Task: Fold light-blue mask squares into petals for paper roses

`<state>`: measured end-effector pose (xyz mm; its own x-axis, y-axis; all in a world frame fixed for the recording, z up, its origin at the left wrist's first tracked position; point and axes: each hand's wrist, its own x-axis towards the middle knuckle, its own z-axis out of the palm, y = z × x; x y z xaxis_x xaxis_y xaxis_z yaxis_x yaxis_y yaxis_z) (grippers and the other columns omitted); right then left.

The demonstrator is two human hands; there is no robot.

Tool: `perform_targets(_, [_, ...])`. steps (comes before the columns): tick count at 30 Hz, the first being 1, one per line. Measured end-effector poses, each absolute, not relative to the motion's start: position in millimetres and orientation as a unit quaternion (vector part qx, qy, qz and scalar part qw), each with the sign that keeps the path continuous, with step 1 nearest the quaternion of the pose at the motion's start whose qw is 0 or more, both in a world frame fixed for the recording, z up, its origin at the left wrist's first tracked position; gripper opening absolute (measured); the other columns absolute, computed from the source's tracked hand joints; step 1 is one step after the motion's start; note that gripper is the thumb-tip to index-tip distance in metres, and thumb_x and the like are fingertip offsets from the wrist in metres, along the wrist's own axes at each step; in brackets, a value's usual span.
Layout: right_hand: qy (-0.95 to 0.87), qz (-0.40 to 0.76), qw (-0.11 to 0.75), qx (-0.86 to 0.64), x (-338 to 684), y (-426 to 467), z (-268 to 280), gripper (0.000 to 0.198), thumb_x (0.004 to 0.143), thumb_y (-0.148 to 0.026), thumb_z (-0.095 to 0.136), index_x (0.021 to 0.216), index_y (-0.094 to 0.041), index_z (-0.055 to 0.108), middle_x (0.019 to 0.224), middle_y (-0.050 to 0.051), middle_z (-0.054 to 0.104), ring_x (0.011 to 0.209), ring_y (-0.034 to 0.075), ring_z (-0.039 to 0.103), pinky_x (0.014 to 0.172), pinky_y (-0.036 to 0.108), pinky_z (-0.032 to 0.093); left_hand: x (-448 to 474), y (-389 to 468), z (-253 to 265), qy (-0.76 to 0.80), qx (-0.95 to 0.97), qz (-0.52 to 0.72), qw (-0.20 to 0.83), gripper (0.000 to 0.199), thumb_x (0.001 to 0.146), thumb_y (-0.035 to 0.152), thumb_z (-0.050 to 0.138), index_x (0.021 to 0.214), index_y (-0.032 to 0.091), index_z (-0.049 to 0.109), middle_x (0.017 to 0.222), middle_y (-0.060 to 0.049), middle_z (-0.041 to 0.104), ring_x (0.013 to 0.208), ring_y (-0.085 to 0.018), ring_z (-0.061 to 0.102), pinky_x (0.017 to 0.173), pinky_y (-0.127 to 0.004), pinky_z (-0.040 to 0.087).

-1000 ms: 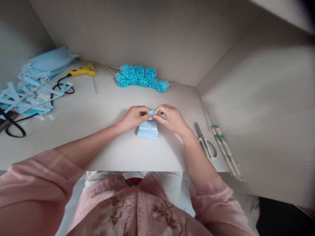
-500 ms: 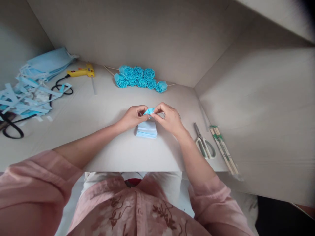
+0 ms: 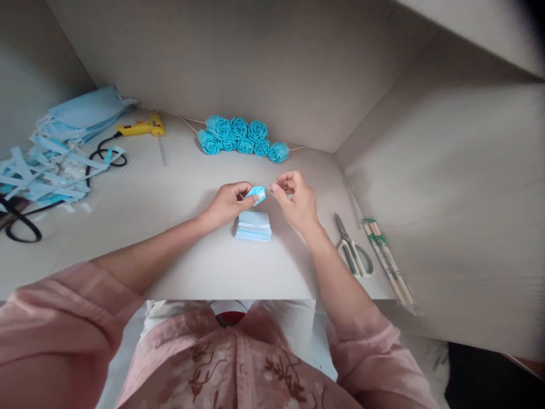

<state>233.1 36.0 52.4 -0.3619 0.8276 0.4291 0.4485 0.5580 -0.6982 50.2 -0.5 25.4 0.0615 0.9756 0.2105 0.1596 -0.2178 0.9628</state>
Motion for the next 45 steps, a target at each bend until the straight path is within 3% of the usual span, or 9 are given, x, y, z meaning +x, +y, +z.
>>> perform_targets(3, [-0.77,0.345,0.39,-0.368,231.0,37.1,50.2,0.042,0.085,-0.041,0.061,0.121,-0.022,0.05,0.095,0.003,0.066,0.088,0.017,0.064,0.074,0.028,0.05,50.4,-2.5,28.4,0.467,0.599,0.504,0.412,0.032,0.075,0.047,0.063,0.07,0.016,0.055,0.066,0.002,0.05,0.062,-0.01,0.042,0.059,-0.023,0.032])
perform_targets(6, [-0.767,0.408,0.375,-0.324,225.9,36.9,45.8,0.049,0.081,-0.038,0.065,0.125,-0.023,0.05,0.096,0.003,0.064,0.087,0.016,0.062,0.075,0.028,0.051,51.0,-3.5,29.1,0.465,0.6,0.502,0.415,0.033,0.074,0.048,0.062,0.069,0.017,0.054,0.065,0.002,0.049,0.062,-0.011,0.042,0.059,-0.023,0.033])
perform_targets(11, [-0.747,0.407,0.394,-0.347,220.2,37.2,39.2,0.046,0.082,-0.035,0.062,0.126,-0.024,0.051,0.084,0.0,0.06,0.079,0.015,0.06,0.074,0.028,0.051,51.9,-1.9,27.1,0.472,0.603,0.487,0.42,0.034,0.074,0.049,0.062,0.069,0.016,0.054,0.065,0.002,0.05,0.061,-0.011,0.042,0.058,-0.023,0.033])
perform_targets(20, [-0.741,0.437,0.394,-0.325,223.5,41.0,38.0,0.046,0.091,-0.048,0.048,0.131,-0.024,0.05,0.09,0.003,0.062,0.084,0.017,0.062,0.08,0.033,0.053,50.2,-1.8,25.5,0.451,0.588,0.505,0.443,0.031,0.075,0.044,0.066,0.07,0.015,0.057,0.066,0.002,0.053,0.061,-0.01,0.045,0.058,-0.022,0.035])
perform_targets(25, [-0.73,0.441,0.409,-0.324,220.6,40.7,37.2,0.05,0.081,-0.043,0.064,0.126,-0.024,0.054,0.089,0.001,0.06,0.081,0.015,0.06,0.077,0.03,0.051,51.6,-3.8,27.2,0.449,0.608,0.482,0.444,0.034,0.074,0.046,0.067,0.065,0.014,0.06,0.059,0.003,0.051,0.056,-0.009,0.043,0.053,-0.022,0.031])
perform_targets(30, [-0.708,0.42,0.452,-0.344,221.4,44.2,35.0,0.049,0.081,-0.044,0.064,0.125,-0.024,0.056,0.087,0.0,0.059,0.077,0.014,0.057,0.072,0.028,0.049,49.2,-2.5,26.2,0.455,0.587,0.5,0.446,0.035,0.075,0.049,0.067,0.08,0.014,0.068,0.07,-0.001,0.062,0.064,-0.012,0.052,0.06,-0.023,0.038])
perform_targets(36, [-0.685,0.441,0.471,-0.338,222.9,45.1,35.6,0.047,0.083,-0.049,0.064,0.123,-0.024,0.057,0.083,0.001,0.06,0.076,0.014,0.057,0.074,0.029,0.049,47.9,0.5,21.1,0.464,0.582,0.499,0.444,0.031,0.074,0.044,0.067,0.077,0.014,0.065,0.073,-0.001,0.064,0.065,-0.012,0.053,0.063,-0.024,0.04])
perform_targets(42, [-0.702,0.481,0.416,-0.321,222.5,44.3,36.6,0.058,0.075,-0.05,0.072,0.125,-0.024,0.057,0.081,-0.001,0.06,0.068,0.012,0.054,0.066,0.026,0.047,50.7,-2.3,22.2,0.466,0.585,0.492,0.446,0.027,0.073,0.041,0.067,0.071,0.014,0.063,0.067,0.0,0.061,0.06,-0.01,0.05,0.057,-0.022,0.038])
perform_targets(45, [-0.7,0.457,0.424,-0.348,222.2,43.6,36.9,0.054,0.075,-0.047,0.073,0.122,-0.023,0.06,0.078,-0.002,0.061,0.065,0.011,0.054,0.063,0.025,0.046,51.9,-3.2,24.3,0.458,0.587,0.486,0.458,0.027,0.072,0.04,0.068,0.07,0.014,0.063,0.065,0.001,0.059,0.058,-0.01,0.048,0.055,-0.022,0.036])
